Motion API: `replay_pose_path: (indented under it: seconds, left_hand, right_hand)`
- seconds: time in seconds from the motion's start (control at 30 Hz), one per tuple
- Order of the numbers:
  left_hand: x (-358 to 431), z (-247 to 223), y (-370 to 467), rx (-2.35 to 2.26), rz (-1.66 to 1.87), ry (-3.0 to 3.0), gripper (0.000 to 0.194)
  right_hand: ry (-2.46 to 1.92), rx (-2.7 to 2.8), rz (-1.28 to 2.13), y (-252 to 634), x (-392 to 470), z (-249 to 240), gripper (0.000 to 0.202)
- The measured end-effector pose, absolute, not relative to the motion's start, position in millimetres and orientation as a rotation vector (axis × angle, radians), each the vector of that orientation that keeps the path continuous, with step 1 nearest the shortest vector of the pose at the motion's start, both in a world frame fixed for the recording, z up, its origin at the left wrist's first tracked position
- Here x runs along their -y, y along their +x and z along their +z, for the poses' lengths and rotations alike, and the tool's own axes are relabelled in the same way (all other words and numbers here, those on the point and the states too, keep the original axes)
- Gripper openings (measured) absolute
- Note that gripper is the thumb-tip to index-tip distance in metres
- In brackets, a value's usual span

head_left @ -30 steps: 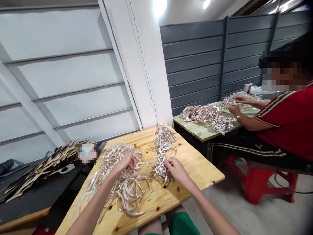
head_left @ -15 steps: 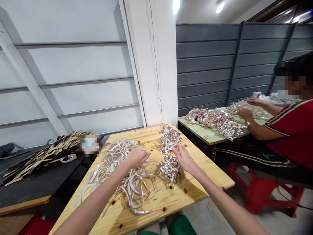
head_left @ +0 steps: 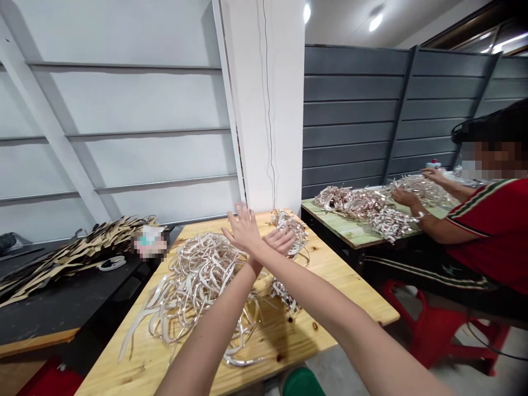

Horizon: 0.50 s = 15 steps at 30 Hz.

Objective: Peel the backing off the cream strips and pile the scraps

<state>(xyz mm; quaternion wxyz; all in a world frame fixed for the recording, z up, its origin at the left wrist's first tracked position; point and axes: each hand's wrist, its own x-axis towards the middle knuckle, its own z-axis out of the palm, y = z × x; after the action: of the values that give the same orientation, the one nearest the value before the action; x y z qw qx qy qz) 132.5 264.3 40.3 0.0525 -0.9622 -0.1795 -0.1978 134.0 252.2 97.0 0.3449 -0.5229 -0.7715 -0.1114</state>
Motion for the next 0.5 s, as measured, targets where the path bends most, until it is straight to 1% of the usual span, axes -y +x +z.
replay_pose_path:
  seconds: [0.13,0.23,0.3,0.37,0.47,0.5]
  left_hand:
    - [-265.1,47.3,145.7,0.464,-0.452,-2.834,0.055]
    - [-264.5,51.7,148.7,0.536,-0.483,-2.783,0.064]
    - [-262.8,56.8,151.2,0.599,-0.542,-2.759,0.066]
    - [-260.2,65.0,156.5,0.66,-0.613,-2.747,0.063]
    - [-253.9,81.7,167.3,0.737,-0.697,-2.772,0.044]
    - [-250.9,87.5,170.0,0.755,-0.706,-2.801,0.041]
  right_hand:
    - [-1.364,2.047,-0.338,124.8,-271.1,94.6,0.06]
    - [-1.405,1.984,-0.371,131.2,-280.5,94.2,0.055]
    - [-1.455,1.9,-0.387,141.6,-282.0,93.2,0.048]
    - [-1.524,1.79,-0.391,156.2,-277.9,88.9,0.044]
    - [-1.636,1.594,-0.384,180.9,-265.7,76.8,0.044]
    - [-1.665,1.537,-0.38,188.2,-262.1,72.6,0.045]
